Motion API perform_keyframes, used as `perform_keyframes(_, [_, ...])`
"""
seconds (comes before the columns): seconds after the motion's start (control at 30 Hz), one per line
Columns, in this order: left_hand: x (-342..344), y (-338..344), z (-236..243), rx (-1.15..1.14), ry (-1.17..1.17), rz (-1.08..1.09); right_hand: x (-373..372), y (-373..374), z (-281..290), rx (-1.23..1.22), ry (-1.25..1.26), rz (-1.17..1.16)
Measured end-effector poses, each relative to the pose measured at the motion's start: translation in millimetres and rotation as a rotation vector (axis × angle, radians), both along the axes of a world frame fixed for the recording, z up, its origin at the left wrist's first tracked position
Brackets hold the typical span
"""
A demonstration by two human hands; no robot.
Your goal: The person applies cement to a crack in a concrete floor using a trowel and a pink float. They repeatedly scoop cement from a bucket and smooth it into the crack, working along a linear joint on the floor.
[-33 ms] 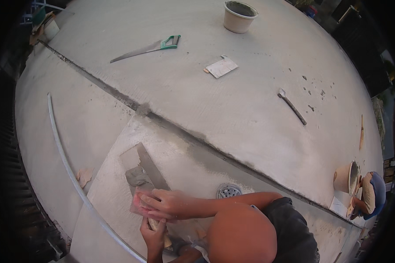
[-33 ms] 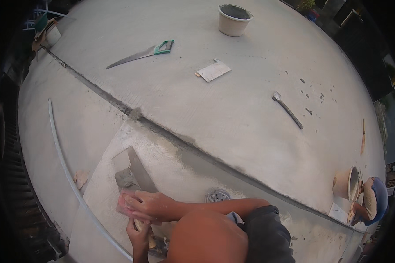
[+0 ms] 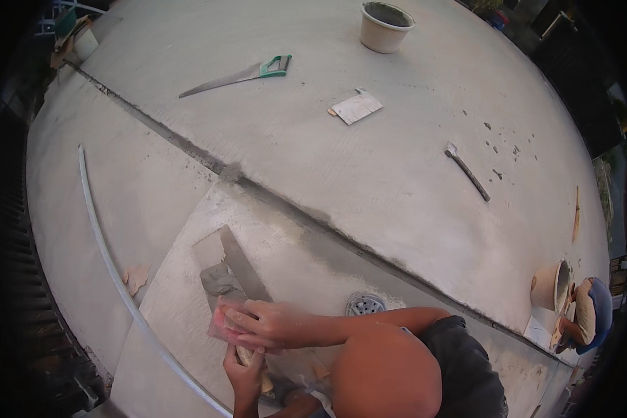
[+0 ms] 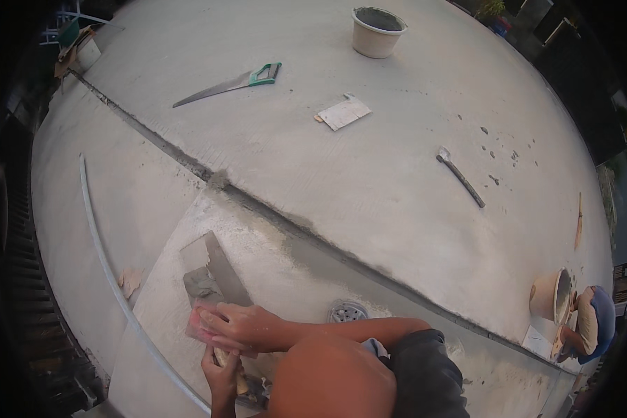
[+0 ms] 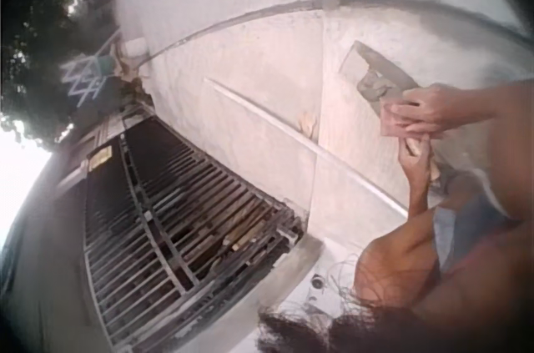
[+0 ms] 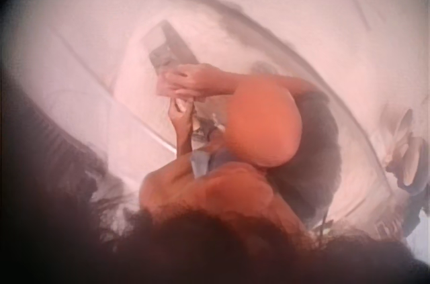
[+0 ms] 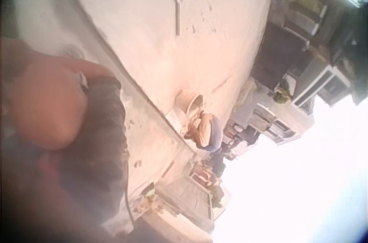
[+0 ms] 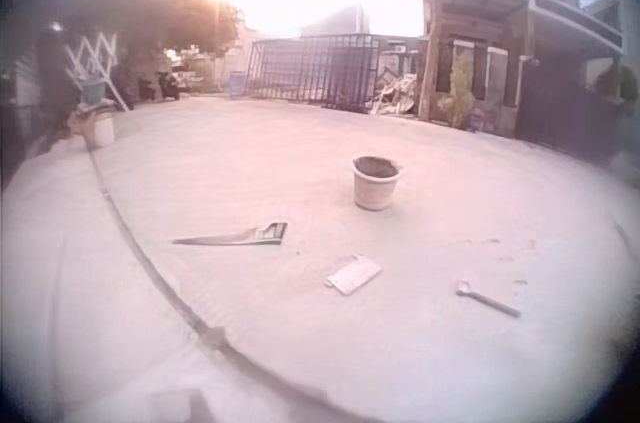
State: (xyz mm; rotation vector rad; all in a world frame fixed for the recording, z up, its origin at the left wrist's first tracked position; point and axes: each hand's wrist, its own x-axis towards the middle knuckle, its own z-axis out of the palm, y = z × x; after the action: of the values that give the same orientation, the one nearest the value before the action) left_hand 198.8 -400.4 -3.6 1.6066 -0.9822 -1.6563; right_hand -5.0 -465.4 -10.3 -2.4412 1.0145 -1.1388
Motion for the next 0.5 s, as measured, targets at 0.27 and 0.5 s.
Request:
perform_keyframes(0.27, [9.0,-9.2,10.7,0.029,-0.093,0.083,-50.8,-40.5,-11.7,0.236,-0.342,-0.305])
perform_keyframes(0.5, [4.1,-11.2,4.0,0.024,-0.088,0.102,-124.3,-96.0,-108.8,0.314,0.039,-0.586])
